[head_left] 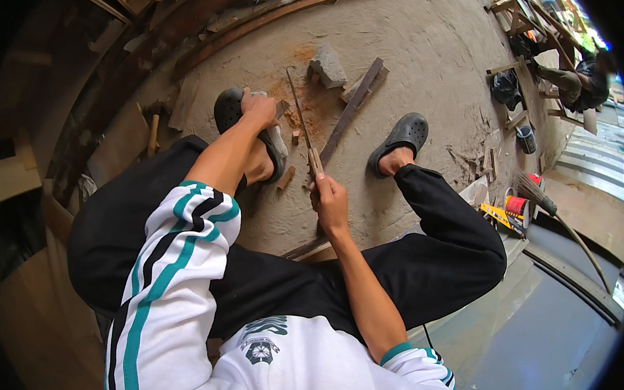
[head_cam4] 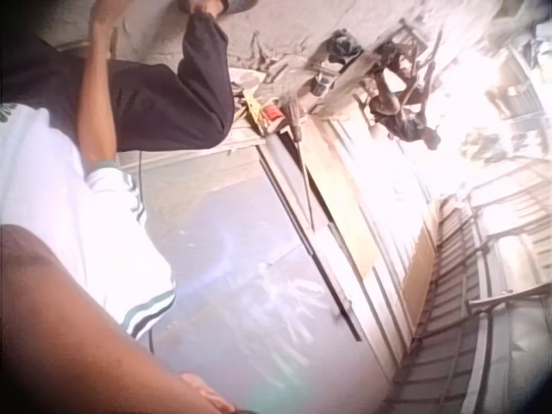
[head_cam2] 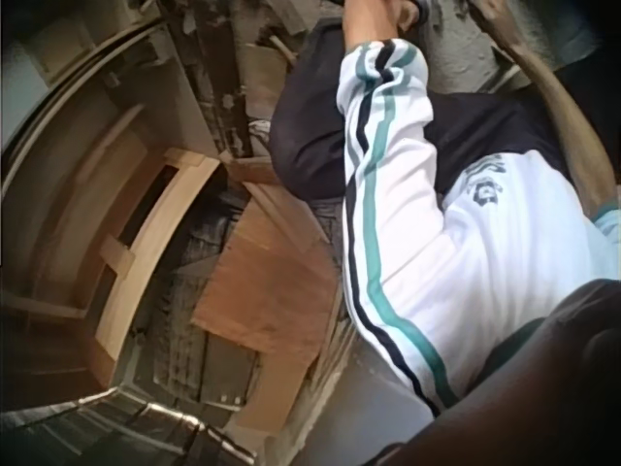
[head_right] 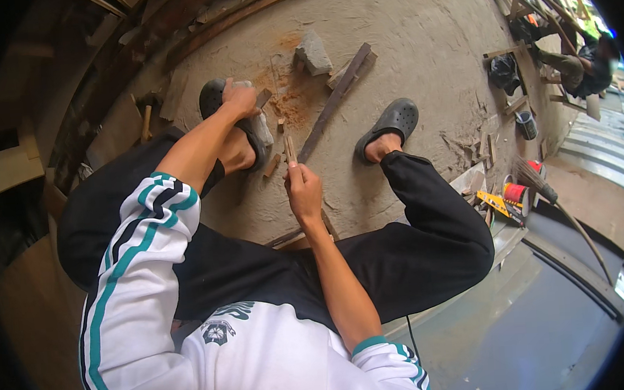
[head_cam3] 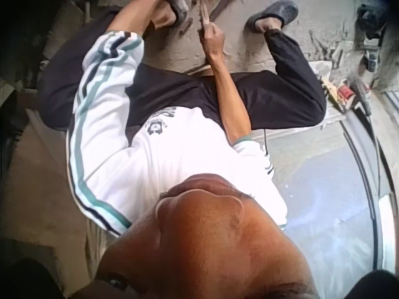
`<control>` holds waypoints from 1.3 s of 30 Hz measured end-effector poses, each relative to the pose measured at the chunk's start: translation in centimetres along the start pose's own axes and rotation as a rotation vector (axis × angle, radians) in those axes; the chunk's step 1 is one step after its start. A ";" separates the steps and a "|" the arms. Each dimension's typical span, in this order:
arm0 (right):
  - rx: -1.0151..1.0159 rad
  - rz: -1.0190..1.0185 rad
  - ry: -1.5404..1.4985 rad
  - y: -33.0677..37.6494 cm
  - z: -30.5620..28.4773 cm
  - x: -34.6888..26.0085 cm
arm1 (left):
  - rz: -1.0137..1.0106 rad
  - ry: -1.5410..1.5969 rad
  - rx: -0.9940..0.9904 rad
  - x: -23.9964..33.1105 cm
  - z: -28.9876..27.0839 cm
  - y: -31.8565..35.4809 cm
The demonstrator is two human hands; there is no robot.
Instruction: The person sits on the floor and uses a hand saw to cut a small piece of wood held between their feet. They repeatedly saw through the wood, producing sawdust, and continue the cutting motion throughout the clip.
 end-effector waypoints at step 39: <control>0.008 0.109 0.182 -2.0 2.9 -3.4 | -0.098 0.320 -0.020 -3.2 -0.7 -1.9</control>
Point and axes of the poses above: each hand's wrist, its own y-axis away from the middle knuckle, its own z-axis out of the palm, x = y × z, the point moved 8 cm from there along -y, towards the middle knuckle, and after that the axes turned 15 degrees about -x, right-handed, at the moved point
